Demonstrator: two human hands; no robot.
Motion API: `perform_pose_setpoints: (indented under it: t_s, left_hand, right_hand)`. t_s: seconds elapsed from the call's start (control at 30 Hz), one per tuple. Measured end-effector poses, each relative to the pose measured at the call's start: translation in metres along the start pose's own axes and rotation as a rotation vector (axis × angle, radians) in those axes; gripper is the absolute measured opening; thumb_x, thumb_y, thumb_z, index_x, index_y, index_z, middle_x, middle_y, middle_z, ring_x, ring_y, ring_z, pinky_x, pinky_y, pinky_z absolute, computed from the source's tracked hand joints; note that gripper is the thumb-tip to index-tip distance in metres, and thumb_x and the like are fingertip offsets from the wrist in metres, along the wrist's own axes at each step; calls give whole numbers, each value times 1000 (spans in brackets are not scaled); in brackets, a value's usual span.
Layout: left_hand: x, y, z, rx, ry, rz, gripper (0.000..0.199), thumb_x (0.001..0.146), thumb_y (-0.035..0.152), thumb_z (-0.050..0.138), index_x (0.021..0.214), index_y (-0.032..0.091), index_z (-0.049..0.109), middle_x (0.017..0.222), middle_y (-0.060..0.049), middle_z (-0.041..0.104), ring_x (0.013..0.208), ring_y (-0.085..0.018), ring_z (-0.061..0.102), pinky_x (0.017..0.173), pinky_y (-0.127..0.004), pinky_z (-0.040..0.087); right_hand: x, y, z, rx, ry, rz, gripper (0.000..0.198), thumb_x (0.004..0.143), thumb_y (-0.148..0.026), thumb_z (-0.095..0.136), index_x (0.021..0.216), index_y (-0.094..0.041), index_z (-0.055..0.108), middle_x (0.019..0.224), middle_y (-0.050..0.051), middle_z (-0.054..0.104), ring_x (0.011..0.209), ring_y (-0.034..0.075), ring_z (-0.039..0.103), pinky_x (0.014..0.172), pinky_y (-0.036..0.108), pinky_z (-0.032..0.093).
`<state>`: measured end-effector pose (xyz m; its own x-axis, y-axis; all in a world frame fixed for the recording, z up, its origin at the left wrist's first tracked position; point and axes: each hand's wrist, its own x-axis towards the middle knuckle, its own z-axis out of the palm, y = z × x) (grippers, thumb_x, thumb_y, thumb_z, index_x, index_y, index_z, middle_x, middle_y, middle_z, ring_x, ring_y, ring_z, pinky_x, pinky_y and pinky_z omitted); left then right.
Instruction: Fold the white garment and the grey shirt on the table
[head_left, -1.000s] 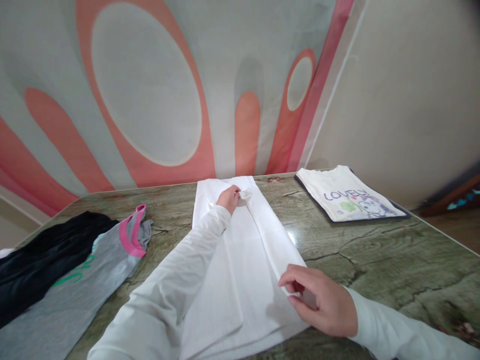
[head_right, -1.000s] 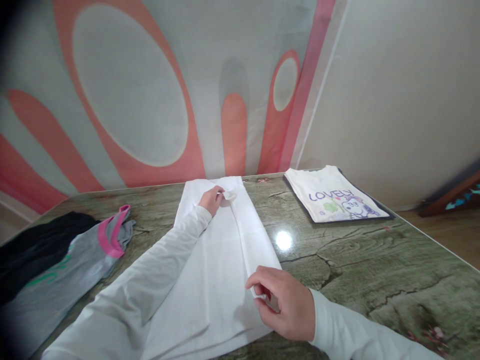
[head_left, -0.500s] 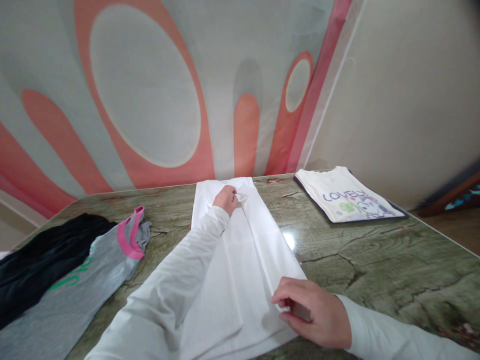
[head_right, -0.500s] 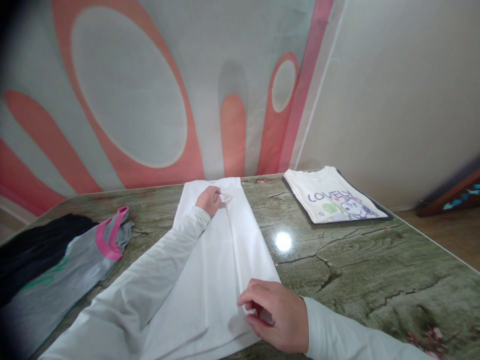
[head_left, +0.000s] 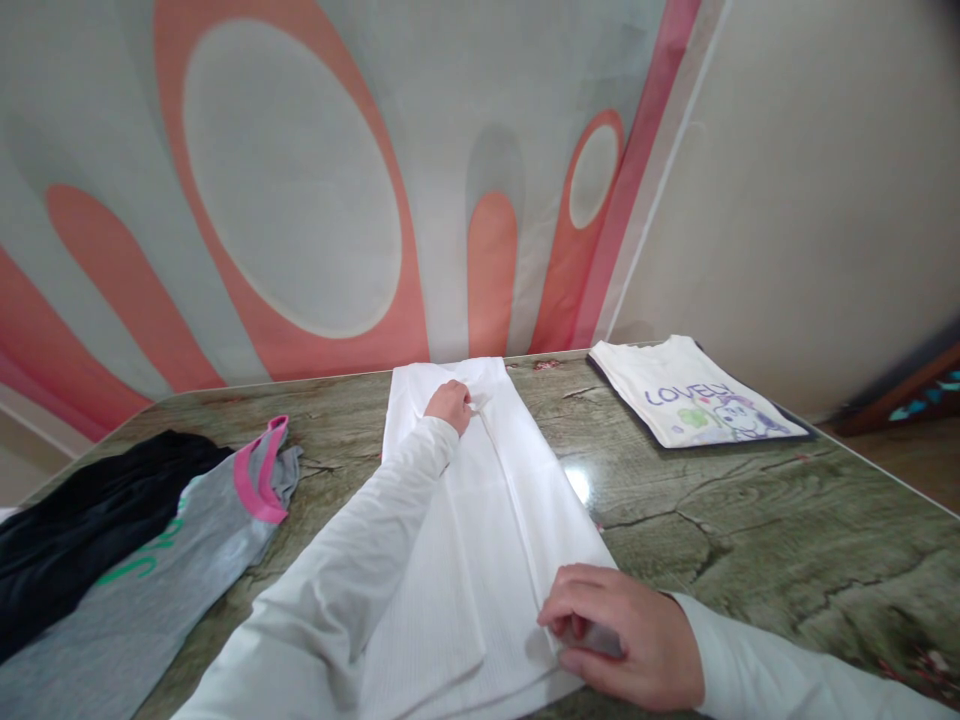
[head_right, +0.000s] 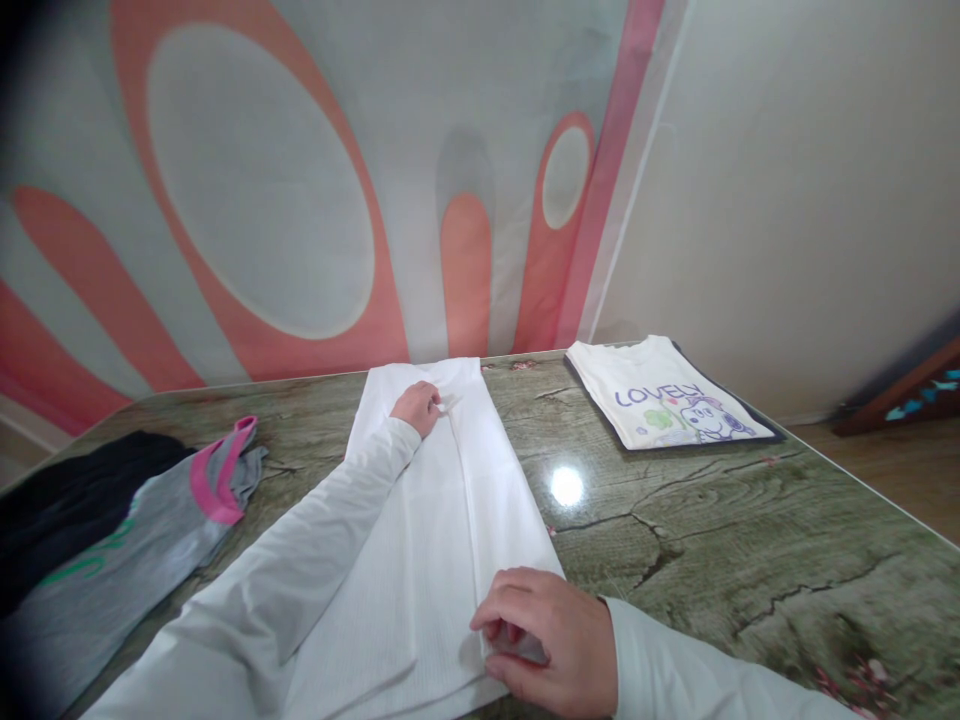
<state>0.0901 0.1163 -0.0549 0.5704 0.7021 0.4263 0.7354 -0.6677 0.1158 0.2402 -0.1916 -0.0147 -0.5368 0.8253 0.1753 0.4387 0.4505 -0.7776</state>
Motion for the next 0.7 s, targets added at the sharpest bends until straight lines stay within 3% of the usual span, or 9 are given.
perform_pose_setpoints:
  t_s: [0.17, 0.27, 0.37, 0.47, 0.53, 0.7]
  left_hand:
    - [-1, 10, -15, 67, -41, 8, 12, 68, 9, 51, 73, 15, 60, 87, -9, 58, 87, -24, 49, 77, -37, 40]
    - [-1, 24, -28, 138, -51, 28, 16, 70, 12, 50, 80, 16, 61, 97, -9, 57, 94, -26, 47, 77, -39, 40]
    - [-2, 47, -37, 105, -161, 114, 21, 74, 15, 47, 90, 19, 60, 103, -6, 58, 98, -24, 48, 81, -39, 40]
    - [-9, 70, -34, 1, -326, 321, 26, 83, 23, 40, 102, 20, 56, 117, -4, 53, 108, -20, 45, 89, -35, 38]
    - [-16, 83, -28, -34, -361, 426, 32, 87, 27, 33, 111, 18, 51, 126, -6, 46, 115, -20, 40, 93, -34, 35]
    - [-30, 95, -15, -59, -330, 434, 43, 89, 33, 27, 127, 15, 35, 137, -11, 31, 124, -22, 30, 97, -40, 29]
  right_hand:
    - [3, 12, -29, 14, 172, 40, 17, 81, -24, 48, 93, -17, 57, 82, 5, 60, 74, 13, 56, 70, 26, 45]
    - [5, 39, -55, -73, 382, 138, 18, 83, -27, 46, 92, -18, 58, 86, 5, 61, 79, 15, 57, 73, 28, 46]
    - [6, 71, -72, -171, 504, 172, 21, 83, -29, 45, 95, -19, 59, 95, 6, 61, 90, 18, 56, 79, 32, 46]
    - [7, 90, -73, -256, 498, 153, 26, 85, -29, 42, 104, -21, 58, 106, 7, 59, 102, 19, 52, 90, 36, 41]
    - [9, 94, -70, -302, 464, 133, 30, 86, -29, 40, 112, -22, 55, 114, 6, 56, 108, 19, 49, 95, 38, 38]
    - [15, 94, -64, -390, 372, 90, 37, 88, -27, 34, 124, -23, 45, 126, 6, 48, 117, 18, 40, 100, 40, 33]
